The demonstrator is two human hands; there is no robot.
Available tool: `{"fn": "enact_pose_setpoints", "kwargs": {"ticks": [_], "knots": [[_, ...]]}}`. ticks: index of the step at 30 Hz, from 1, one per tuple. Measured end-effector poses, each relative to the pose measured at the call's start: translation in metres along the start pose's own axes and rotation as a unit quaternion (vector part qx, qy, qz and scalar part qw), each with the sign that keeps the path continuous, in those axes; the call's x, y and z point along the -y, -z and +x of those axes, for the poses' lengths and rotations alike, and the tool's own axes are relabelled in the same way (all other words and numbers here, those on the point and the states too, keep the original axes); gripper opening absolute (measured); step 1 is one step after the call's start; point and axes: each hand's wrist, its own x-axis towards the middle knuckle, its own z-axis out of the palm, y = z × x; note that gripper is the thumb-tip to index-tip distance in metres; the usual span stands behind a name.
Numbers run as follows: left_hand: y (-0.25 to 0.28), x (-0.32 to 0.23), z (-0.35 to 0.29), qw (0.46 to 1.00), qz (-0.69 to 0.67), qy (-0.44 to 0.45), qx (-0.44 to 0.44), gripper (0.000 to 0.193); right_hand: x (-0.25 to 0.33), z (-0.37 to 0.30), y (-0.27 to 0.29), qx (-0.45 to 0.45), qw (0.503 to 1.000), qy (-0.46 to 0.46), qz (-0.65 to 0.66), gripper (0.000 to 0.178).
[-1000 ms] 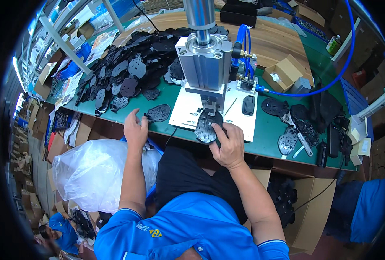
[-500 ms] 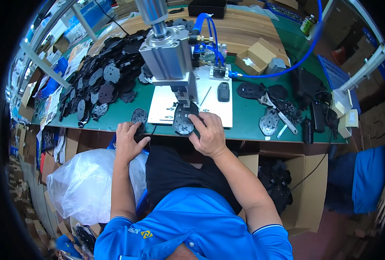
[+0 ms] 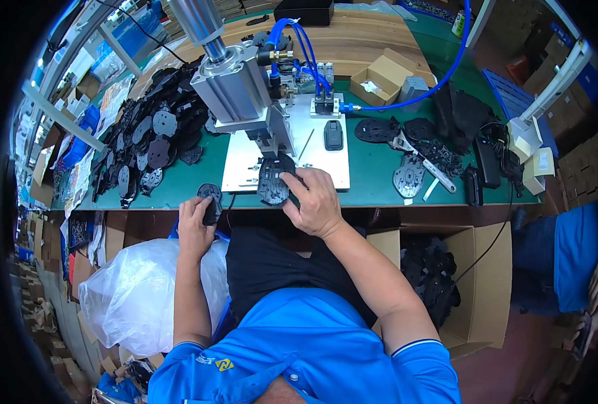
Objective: Assembling or stamping circular electronic components using a press machine.
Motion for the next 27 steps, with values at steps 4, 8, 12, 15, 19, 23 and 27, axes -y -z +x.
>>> {"fn": "enact_pose_setpoints", "kwargs": {"ticks": [4,8,12,15,19,23,27], "knots": [[-0.008,0.002,-0.001,0.998,0.007,-0.038,-0.039,0.064,-0.003,-0.002,-0.003,-0.006,1.000,0.005,0.004,0.052],[-0.008,0.004,0.000,0.997,0.007,-0.055,-0.049,0.064,-0.003,-0.002,-0.005,-0.009,1.000,0.005,0.003,0.052],[-0.005,0.005,0.003,0.997,0.009,-0.059,-0.043,0.063,-0.003,-0.001,-0.004,-0.010,1.000,0.006,0.004,0.051],[-0.001,0.006,0.004,0.997,0.022,-0.066,-0.033,0.062,-0.003,0.001,-0.003,-0.013,1.000,0.010,0.008,0.049],[0.007,0.006,0.005,0.996,-0.055,-0.037,-0.050,0.060,0.001,0.007,0.002,0.004,1.000,-0.006,0.021,0.046],[0.024,-0.028,0.011,0.988,-0.106,-0.073,-0.084,0.059,0.012,0.011,0.016,-0.019,0.980,-0.113,0.161,0.041],[0.035,-0.085,0.023,0.964,-0.167,-0.183,-0.096,0.062,0.024,-0.010,0.033,-0.093,0.920,-0.203,0.321,0.035]]}}
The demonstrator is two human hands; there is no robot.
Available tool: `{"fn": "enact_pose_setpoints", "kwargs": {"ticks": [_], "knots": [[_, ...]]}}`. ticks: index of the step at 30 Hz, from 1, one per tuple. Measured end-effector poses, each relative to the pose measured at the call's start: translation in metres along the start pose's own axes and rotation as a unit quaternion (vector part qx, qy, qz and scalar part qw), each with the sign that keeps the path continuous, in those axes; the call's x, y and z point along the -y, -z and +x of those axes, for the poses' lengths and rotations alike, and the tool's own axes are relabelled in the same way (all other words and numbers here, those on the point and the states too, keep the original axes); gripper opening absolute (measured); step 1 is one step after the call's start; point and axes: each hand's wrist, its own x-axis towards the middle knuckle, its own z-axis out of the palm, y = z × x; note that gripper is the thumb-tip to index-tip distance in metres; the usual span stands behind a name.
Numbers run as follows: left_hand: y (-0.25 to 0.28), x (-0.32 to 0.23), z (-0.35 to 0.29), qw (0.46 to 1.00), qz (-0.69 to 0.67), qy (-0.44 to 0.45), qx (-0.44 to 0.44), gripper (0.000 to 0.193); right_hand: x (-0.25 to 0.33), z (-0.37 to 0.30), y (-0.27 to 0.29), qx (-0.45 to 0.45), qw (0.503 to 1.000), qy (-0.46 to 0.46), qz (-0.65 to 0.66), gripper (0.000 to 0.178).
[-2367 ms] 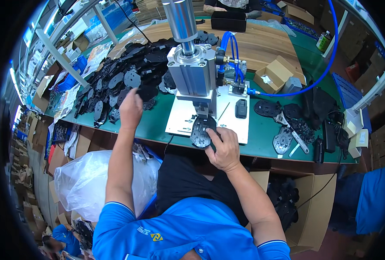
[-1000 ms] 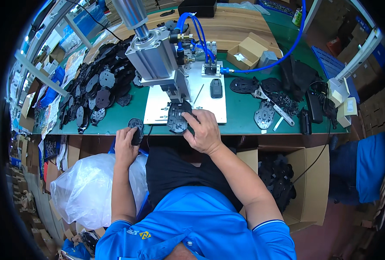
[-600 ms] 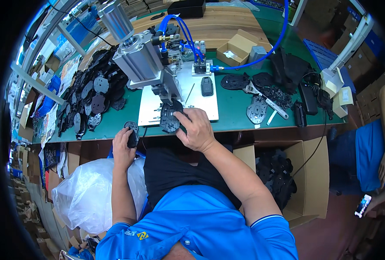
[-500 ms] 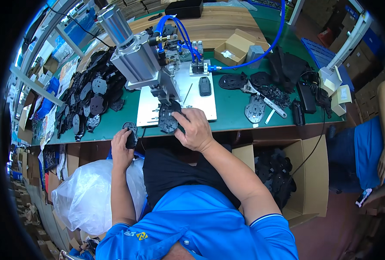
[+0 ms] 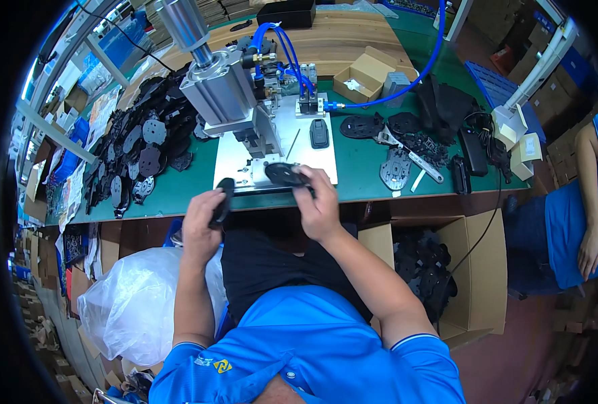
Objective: Assembling or stamping circular electronic components using a press machine.
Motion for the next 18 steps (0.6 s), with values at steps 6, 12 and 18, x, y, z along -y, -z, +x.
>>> {"fn": "enact_pose_setpoints", "kwargs": {"ticks": [6,12,18], "knots": [[-0.055,-0.018,0.046,0.989,-0.067,-0.119,0.052,0.069,0.018,-0.089,0.089,-0.097,0.992,-0.051,-0.059,0.036],[-0.070,0.016,0.046,0.995,0.040,-0.078,0.056,0.073,0.008,-0.189,0.182,-0.233,0.935,-0.253,-0.085,0.036],[-0.088,0.017,0.046,0.994,0.037,-0.085,0.051,0.067,0.051,-0.181,0.188,-0.204,0.923,-0.174,-0.274,0.043]]}}
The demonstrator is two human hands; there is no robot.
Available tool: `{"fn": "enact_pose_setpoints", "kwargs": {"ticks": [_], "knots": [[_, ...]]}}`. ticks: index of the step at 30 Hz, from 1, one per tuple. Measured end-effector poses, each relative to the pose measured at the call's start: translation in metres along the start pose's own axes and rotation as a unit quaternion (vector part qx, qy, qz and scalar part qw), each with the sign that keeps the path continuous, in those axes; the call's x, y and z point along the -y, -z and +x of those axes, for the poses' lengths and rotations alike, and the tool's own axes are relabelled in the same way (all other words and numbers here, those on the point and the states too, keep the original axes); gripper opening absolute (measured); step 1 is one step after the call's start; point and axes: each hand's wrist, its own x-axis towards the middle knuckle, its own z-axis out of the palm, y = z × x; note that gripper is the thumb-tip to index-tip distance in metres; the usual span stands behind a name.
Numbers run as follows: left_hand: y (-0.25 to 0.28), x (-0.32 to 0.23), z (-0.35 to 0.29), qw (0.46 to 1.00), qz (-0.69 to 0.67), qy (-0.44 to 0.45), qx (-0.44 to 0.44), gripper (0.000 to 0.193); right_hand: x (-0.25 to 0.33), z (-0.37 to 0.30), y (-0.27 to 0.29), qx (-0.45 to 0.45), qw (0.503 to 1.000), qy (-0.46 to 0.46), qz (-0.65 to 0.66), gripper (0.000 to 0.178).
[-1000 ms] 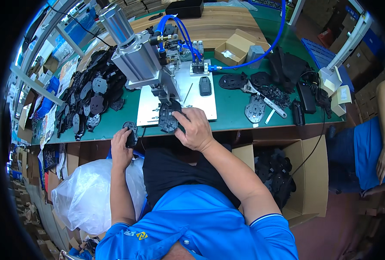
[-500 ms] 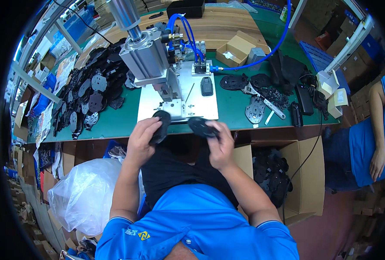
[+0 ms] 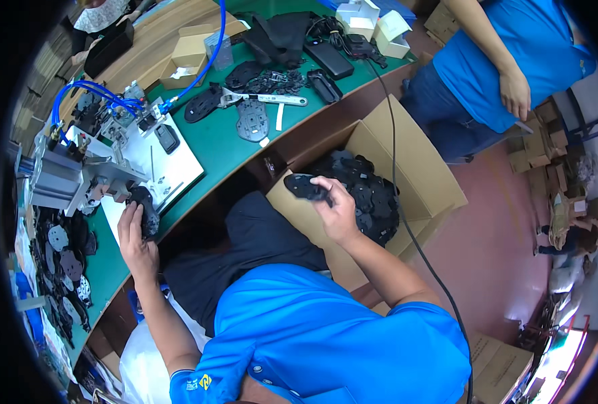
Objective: Assembling or stamping circular electronic components using a press machine.
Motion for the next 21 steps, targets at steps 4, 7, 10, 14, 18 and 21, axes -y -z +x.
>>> {"fn": "enact_pose_setpoints", "kwargs": {"ticks": [4,7,10,14,18,21], "knots": [[0.006,-0.009,0.003,1.000,0.001,0.001,-0.002,0.064,0.039,0.020,-0.005,-0.008,0.985,0.170,-0.031,0.050],[0.016,-0.010,0.001,1.000,0.008,-0.019,-0.014,0.062,0.048,0.029,-0.012,-0.005,0.971,0.235,-0.036,0.054],[0.025,-0.010,-0.002,0.995,0.017,-0.088,-0.034,0.057,0.053,0.035,-0.017,0.009,0.967,0.251,-0.032,0.060],[0.021,-0.051,-0.016,0.970,-0.190,0.093,-0.122,0.050,0.060,0.036,-0.028,0.030,0.971,0.238,-0.002,0.060],[0.031,-0.084,-0.010,0.948,-0.254,0.179,-0.063,0.039,0.067,0.035,-0.036,0.056,0.970,0.235,0.013,0.059],[0.028,-0.092,0.012,0.935,-0.312,0.079,0.146,0.024,0.076,0.035,-0.040,0.089,0.966,0.241,0.025,0.057]]}}
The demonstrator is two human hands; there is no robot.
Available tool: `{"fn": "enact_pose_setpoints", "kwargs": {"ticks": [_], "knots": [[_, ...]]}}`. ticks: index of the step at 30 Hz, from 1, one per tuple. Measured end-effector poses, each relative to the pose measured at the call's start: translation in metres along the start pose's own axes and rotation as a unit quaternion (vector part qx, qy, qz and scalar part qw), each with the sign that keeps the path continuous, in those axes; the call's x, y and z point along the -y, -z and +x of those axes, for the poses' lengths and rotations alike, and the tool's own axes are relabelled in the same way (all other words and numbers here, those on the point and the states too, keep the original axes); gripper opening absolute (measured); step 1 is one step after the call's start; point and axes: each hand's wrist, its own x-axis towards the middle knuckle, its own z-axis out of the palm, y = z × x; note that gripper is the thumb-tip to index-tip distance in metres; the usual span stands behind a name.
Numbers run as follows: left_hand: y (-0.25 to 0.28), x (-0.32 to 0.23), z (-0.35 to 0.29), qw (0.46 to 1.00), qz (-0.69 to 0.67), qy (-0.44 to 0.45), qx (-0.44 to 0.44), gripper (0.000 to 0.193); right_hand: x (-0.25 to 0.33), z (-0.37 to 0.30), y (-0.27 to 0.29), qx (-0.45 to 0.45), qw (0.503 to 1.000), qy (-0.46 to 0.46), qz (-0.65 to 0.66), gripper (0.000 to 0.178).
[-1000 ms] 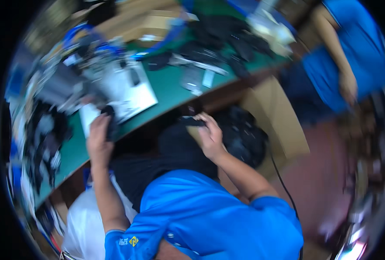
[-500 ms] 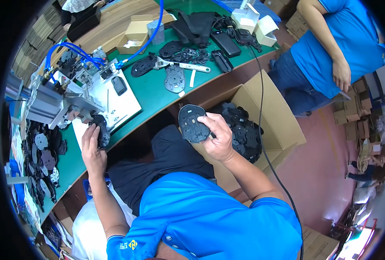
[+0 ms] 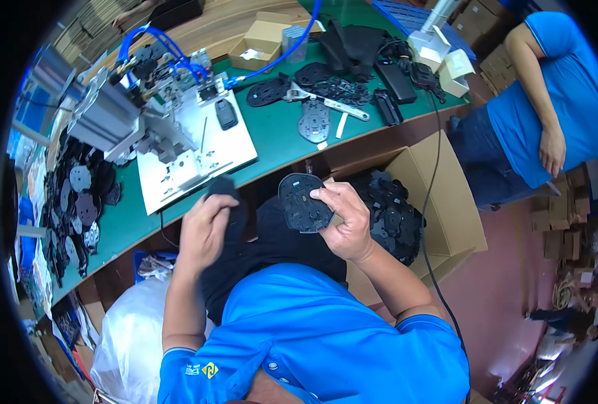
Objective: Assembling or stamping circular electronic components using a press machine.
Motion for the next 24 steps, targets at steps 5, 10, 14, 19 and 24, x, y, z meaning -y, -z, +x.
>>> {"fn": "enact_pose_setpoints", "kwargs": {"ticks": [5,10,14,19,24], "knots": [[-0.019,-0.001,0.034,0.993,-0.105,0.001,0.060,0.011,0.012,0.010,-0.010,0.049,0.998,0.042,0.002,0.052],[-0.024,-0.021,0.050,0.924,-0.235,0.221,0.206,0.017,0.021,0.014,-0.018,0.075,0.996,0.046,0.017,0.047],[-0.044,0.002,0.039,0.844,-0.456,0.248,0.136,0.024,0.022,0.013,-0.024,0.092,0.993,0.070,0.012,0.046],[-0.033,-0.021,0.042,0.849,-0.413,0.285,0.165,0.024,0.020,0.013,-0.024,0.083,0.994,0.071,0.008,0.044],[-0.039,0.005,0.033,0.919,-0.307,0.166,0.185,0.024,0.022,0.022,-0.020,0.112,0.990,0.091,-0.005,0.041]]}}
